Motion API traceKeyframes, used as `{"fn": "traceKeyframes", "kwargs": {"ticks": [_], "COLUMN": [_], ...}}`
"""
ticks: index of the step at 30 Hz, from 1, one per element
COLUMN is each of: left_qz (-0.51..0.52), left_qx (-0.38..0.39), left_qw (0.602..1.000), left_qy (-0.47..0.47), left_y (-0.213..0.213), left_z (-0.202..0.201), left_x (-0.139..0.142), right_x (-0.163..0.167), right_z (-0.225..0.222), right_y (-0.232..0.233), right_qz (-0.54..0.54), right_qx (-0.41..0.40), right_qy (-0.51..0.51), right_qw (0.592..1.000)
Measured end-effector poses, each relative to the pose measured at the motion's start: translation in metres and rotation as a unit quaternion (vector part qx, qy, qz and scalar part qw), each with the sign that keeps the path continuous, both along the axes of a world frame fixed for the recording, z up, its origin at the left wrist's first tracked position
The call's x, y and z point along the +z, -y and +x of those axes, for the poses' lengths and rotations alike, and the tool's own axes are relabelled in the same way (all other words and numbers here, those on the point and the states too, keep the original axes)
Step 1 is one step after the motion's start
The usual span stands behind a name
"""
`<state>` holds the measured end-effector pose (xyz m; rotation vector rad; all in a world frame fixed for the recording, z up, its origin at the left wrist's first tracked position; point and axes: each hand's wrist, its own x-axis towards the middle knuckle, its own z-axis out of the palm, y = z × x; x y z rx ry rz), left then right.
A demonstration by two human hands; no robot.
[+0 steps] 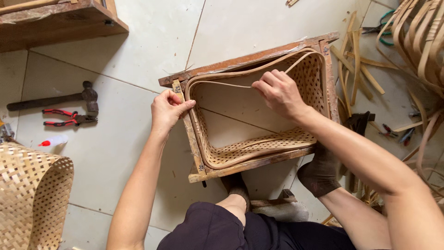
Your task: The person sits on the floor fitting a woven bamboo panel into a wooden basket frame, bending a flexible bamboo strip around the rim and tucking its ends to secure the woven liner, then presses the panel edges into place along the frame.
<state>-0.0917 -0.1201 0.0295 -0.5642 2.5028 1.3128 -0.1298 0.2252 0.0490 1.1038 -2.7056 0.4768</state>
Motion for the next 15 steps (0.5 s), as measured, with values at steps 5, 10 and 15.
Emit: {"fn": "traceKeyframes", "kwargs": {"ticks": [5,10,15], "left_qz": [-0.147,-0.173,-0.226], "left_qx": [-0.229,-0.279,-0.281], "left_qw": [0.901,0.852,0.842], "left_qy": [-0.338,-0.407,-0.401], "left_y": [-0.086,-0.164,-0.170], "left_z": [-0.012,-0.029,-0.025], "left_x": [0.022,0.014,0.005], "right_x": [0.001,0.027,0.068], "right_z": [-0.002,-0.003,-0.002], "right_y": [0.008,-0.010,-0.080], "right_qz": [-0.012,0.014,-0.011], "right_qx": [-0.042,0.004,-0.021], "right_qy": [-0.026,-0.018,0.085], "right_qw": [0.999,1.000,0.996]}}
